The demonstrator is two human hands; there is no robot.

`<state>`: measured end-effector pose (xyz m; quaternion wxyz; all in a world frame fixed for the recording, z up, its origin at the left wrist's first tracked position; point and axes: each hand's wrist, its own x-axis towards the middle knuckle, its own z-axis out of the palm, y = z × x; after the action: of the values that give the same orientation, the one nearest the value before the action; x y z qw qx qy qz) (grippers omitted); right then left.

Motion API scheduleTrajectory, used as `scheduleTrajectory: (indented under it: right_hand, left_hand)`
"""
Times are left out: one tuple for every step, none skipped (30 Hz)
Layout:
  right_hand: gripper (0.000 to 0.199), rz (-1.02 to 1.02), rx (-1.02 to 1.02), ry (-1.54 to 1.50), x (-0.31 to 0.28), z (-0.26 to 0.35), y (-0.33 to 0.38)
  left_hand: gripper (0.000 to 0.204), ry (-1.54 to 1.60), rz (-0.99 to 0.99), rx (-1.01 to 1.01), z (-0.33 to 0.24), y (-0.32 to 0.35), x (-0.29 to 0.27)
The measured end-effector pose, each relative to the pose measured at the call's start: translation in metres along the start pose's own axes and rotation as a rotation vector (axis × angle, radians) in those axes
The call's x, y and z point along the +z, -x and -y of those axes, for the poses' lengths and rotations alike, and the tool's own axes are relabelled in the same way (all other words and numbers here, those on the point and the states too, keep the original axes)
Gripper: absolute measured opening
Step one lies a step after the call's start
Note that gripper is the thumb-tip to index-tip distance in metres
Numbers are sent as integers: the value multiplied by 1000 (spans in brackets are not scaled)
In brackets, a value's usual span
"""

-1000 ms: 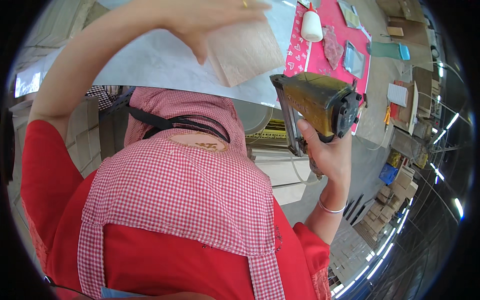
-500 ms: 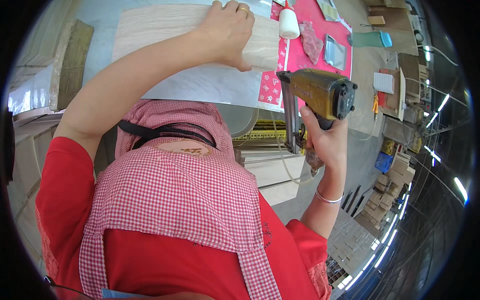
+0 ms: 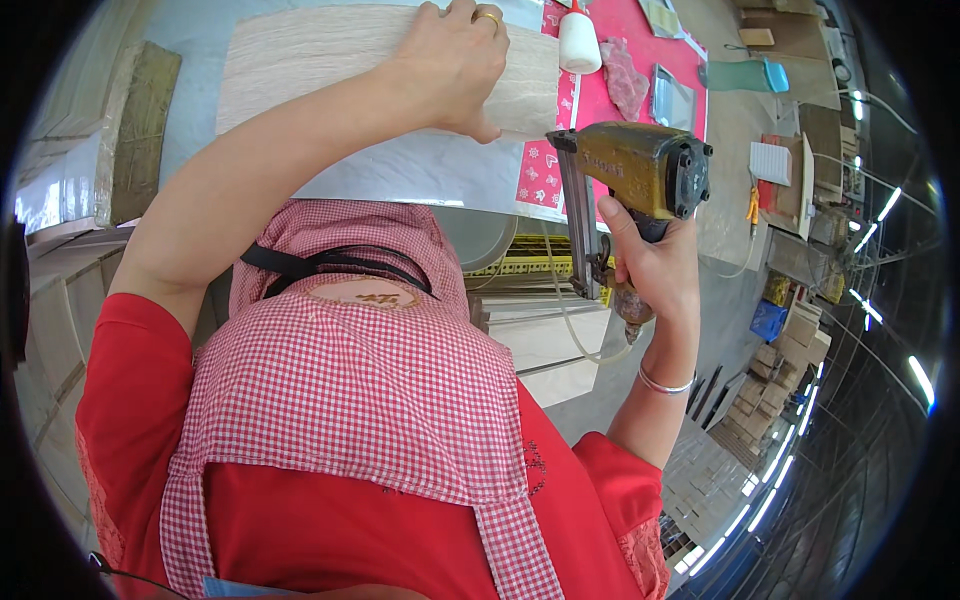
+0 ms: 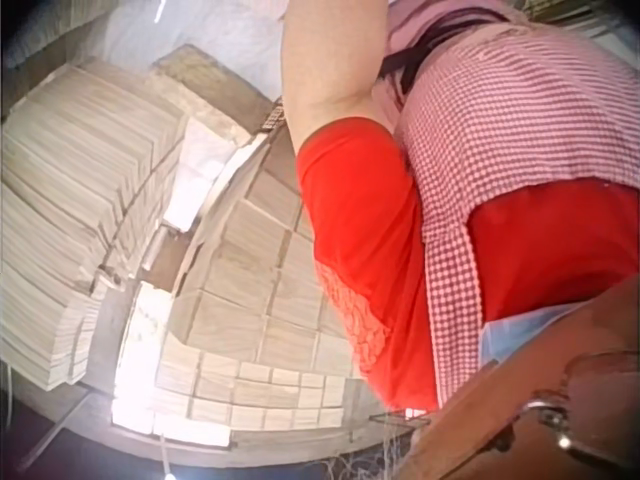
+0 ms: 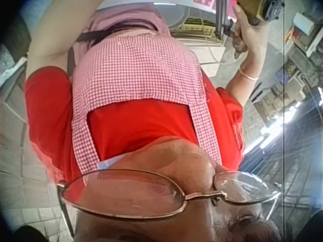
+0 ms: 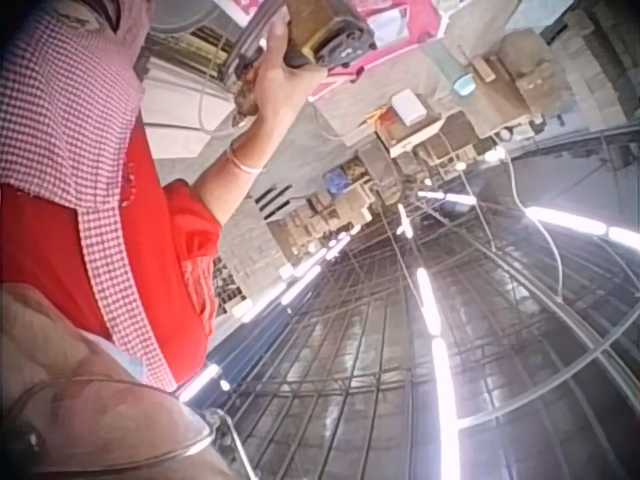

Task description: Assembling the components of a small wooden box using wood glue and a pneumatic nail gun.

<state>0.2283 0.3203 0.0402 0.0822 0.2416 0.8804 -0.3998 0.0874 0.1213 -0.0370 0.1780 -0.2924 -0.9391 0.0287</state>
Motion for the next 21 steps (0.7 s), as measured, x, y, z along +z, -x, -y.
scheduleTrajectory:
  right_hand:
    - [25, 11, 6, -5, -1, 0, 0]
    - [25, 21, 13, -10, -2, 0, 0]
    - [25, 19, 22, -8, -2, 0, 0]
    - [25, 28, 20, -14, -2, 1, 0]
    - [24, 23, 21, -1, -2, 1, 0]
    - [24, 18, 16, 12, -1, 2, 0]
    - [24, -1, 24, 34, 1, 4, 1]
    - [24, 19, 3, 27, 3, 5, 2]
    - [24, -6, -18, 23, 5, 8, 4]
    - [23, -30, -38, 17, 8, 11, 7]
    - [23, -69, -44, 16, 11, 14, 9]
    - [23, -46, -57, 7, 14, 18, 12]
    - [23, -36, -55, -3, 16, 22, 15]
    - [23, -26, -53, -10, 19, 27, 18]
    - [23, -13, -54, -14, 22, 32, 19]
    - [23, -5, -60, -10, 27, 37, 18]
    - [23, 24, -61, 3, 32, 41, 18]
    - [24, 54, -61, 17, 38, 46, 17]
    - [24, 74, -59, 30, 43, 50, 16]
    - [24, 86, -64, 36, 48, 53, 15]
    - [25, 104, -75, 39, 54, 56, 14]
  left_hand:
    - [83, -23, -1, -5, 2, -3, -2]
    - [84, 95, 135, 50, 6, -10, -2]
    - [85, 213, 270, 105, 11, -17, -2]
    - [86, 272, 335, 135, 13, -20, -2]
    - [87, 333, 403, 161, 15, -23, -1]
    - [89, 357, 377, 168, 17, -22, 2]
    - [92, 380, 354, 172, 20, -18, 6]
    - [94, 388, 339, 168, 25, -12, 11]
    - [95, 395, 325, 164, 30, -6, 16]
    - [97, 338, 123, 181, 40, 6, 22]
    - [100, 277, -75, 199, 52, 20, 28]
    - [101, 246, -171, 211, 68, 30, 32]
    - [102, 212, -267, 219, 84, 40, 34]
    - [102, 321, -298, 282, 104, 49, 33]
    - [102, 374, -313, 306, 112, 51, 30]
    - [101, 426, -327, 332, 121, 53, 26]
    - [100, 402, -89, 283, 124, 49, 22]
    - [98, 378, 148, 230, 126, 45, 16]
    - [98, 370, 267, 200, 126, 42, 10]
    - [97, 355, 385, 170, 126, 38, 3]
    - [95, 368, 384, 170, 126, 38, -2]
